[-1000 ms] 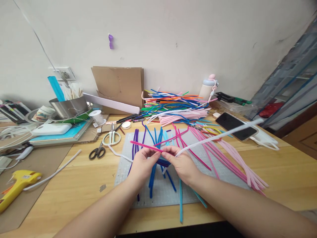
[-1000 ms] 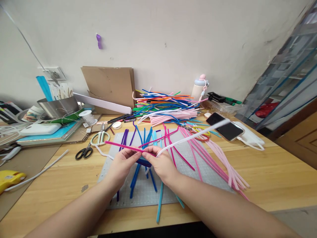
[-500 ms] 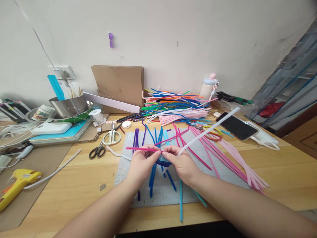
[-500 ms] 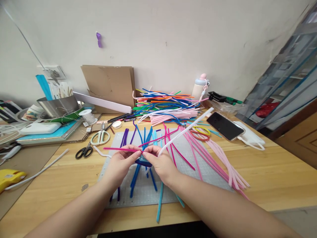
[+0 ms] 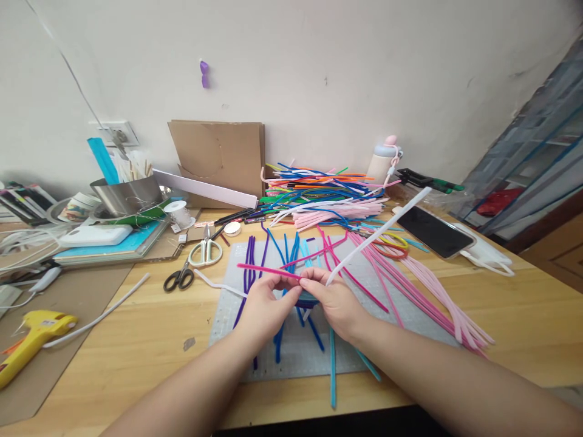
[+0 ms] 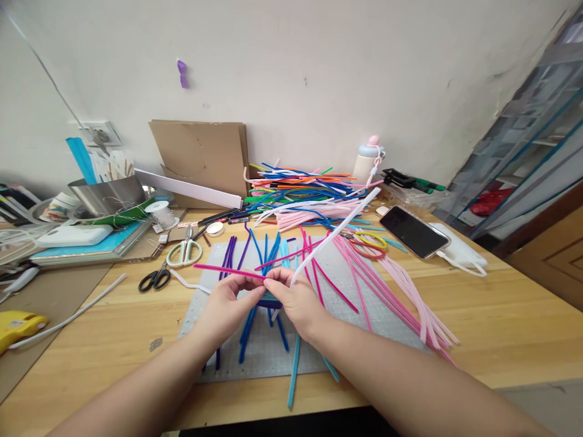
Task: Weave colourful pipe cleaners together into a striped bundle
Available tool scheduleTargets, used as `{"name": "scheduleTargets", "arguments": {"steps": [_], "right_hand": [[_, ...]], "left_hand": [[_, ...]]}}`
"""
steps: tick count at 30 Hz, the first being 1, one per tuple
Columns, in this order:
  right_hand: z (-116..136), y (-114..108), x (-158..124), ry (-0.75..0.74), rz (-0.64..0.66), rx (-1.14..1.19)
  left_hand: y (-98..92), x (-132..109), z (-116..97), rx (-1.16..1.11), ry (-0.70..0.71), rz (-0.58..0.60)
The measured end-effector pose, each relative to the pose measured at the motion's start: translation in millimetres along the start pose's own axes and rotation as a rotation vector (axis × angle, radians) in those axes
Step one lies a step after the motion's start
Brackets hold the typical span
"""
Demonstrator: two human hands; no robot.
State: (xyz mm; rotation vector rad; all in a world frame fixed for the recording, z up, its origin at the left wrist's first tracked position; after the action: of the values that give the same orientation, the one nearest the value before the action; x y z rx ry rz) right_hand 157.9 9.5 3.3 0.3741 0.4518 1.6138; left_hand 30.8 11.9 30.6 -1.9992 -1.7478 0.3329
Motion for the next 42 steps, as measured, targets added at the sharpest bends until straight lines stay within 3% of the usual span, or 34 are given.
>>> {"name": "scheduleTargets", "arguments": {"steps": [6, 14, 25, 42], "right_hand": [[-6.5, -2.9, 1.0, 0.022, 0.027, -0.014], [-8.8, -3.1, 1.6, 0.034, 0.035, -0.015], [-10.0, -2.5, 0.5, 0.043, 0.062, 0.014], [-6.7, -4.0, 1.9, 0.039, 0.045, -0.044]], "left_hand": [[1.0, 0.8, 0.9, -0.212, 0.032, -0.021], [3.5, 3.5, 7.7, -0.438, -0.141, 0.002], [1.9, 2.2, 4.9, -0.422, -0.129, -0.034], [3.5, 2.5, 8.6, -0.3, -0.071, 0.02]]}}
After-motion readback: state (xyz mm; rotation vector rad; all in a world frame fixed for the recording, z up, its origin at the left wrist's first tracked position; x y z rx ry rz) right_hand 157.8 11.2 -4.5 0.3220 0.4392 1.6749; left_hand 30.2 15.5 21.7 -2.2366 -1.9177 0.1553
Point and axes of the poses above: each hand's wrist, its own x-axis towards the middle knuckle, its own y-axis out of the palm, z = x × y, the point moved 5 cm from there along x, towards the middle knuckle, and after that the axes turned 11 degrees about x, right-handed, at the moved point
